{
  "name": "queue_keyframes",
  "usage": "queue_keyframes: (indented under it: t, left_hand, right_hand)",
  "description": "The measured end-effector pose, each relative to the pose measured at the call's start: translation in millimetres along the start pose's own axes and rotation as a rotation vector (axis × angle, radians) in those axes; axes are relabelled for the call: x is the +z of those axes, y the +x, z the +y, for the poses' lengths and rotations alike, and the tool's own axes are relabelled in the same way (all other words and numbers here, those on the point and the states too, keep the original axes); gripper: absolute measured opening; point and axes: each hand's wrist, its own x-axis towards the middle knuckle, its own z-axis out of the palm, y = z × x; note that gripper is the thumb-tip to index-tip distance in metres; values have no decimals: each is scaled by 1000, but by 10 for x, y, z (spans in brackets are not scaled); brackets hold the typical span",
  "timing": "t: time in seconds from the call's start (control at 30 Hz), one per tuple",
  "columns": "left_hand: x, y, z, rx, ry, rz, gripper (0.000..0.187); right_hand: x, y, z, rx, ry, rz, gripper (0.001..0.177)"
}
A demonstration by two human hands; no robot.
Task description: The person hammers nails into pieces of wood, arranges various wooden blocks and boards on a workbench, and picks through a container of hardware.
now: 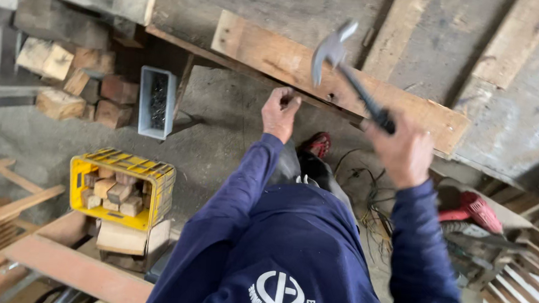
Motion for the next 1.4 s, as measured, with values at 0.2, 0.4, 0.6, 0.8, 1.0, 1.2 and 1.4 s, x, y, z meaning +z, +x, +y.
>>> queue_keyframes:
  t: [0.2, 0.4, 0.6, 0.8, 1.0, 1.2, 1.4]
  left_hand:
    - [-363, 121, -61, -3, 33, 330, 45]
    - [-1062, 621, 164, 162, 132, 216, 76]
    - [-1613, 1210, 86, -23, 51, -19, 57]
    - [-1909, 1724, 340, -33, -66, -196, 35]
    - [-1839, 1830, 674, 3, 236, -287, 29]
    - [-1920, 1806, 739, 222, 290, -342, 26]
    - [-1936, 1710, 686, 172, 308, -331, 29]
  right_hand:
    - [140, 1427, 404, 16, -286, -277, 42]
    - [502, 1518, 72, -158, -591, -8, 40]
    - [1347, 559, -1625, -14, 547, -183, 25]
    - [2410, 859, -1532, 130, 132, -80, 64]
    - [3197, 741, -909, 475, 334, -586, 48]
    - [3821, 547, -1009, -183, -500, -332, 57]
    - [3324, 1217, -1385, -31, -188, -319, 88]
